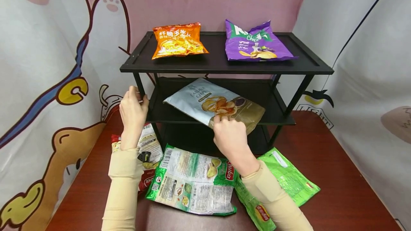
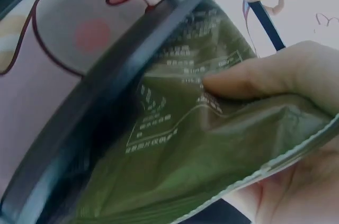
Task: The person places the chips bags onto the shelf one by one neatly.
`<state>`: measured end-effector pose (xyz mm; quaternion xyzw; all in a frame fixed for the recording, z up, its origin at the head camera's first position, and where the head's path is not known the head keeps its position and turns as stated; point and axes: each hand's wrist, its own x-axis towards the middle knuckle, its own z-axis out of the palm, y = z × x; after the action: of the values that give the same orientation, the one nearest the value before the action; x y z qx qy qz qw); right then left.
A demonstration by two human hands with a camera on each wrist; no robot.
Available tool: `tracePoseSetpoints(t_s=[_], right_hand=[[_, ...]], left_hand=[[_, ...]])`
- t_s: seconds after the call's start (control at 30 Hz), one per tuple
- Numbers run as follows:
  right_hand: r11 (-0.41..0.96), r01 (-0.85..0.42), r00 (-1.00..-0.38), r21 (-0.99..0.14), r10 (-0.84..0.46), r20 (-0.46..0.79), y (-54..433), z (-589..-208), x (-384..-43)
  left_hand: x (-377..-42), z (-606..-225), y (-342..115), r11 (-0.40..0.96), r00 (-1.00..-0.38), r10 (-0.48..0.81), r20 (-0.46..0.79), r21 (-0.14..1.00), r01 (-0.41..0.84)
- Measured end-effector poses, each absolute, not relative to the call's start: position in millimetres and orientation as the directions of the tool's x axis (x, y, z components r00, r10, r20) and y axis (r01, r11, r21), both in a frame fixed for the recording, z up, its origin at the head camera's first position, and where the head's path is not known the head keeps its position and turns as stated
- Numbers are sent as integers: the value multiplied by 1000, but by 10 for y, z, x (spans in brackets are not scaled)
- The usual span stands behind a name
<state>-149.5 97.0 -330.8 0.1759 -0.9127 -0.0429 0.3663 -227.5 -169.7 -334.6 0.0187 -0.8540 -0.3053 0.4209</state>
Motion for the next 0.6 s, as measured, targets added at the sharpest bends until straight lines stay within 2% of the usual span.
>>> tracePoseSetpoints(t_s=[0.13, 0.23, 0.37, 0.43, 0.53, 0.6], right_hand=[[944, -268, -677, 195, -328, 658, 820, -3346, -1556], [947, -285, -714, 145, -311, 628, 825, -3344, -1558], [916, -401, -816, 27, -370, 445, 988, -3241, -1542], [879, -474, -840, -49, -434, 326, 1114, -3172, -1561], [795, -581, -811, -172, -547, 209, 1327, -3117, -1623], [742, -633, -774, -220, -609, 174, 1460, -3113, -1670]], left_hand=[[-2272, -3345, -1697, 813, -647, -289, 706, 537, 223], [-2277, -3352, -1689, 814, -648, -281, 708, 533, 229], [-2281, -3358, -1701, 816, -643, -281, 713, 530, 230], [-2280, -3352, -1702, 817, -640, -284, 714, 530, 229], [-2277, -3350, -1700, 816, -641, -286, 712, 532, 227], [-2277, -3351, -1699, 814, -642, -288, 711, 534, 226]])
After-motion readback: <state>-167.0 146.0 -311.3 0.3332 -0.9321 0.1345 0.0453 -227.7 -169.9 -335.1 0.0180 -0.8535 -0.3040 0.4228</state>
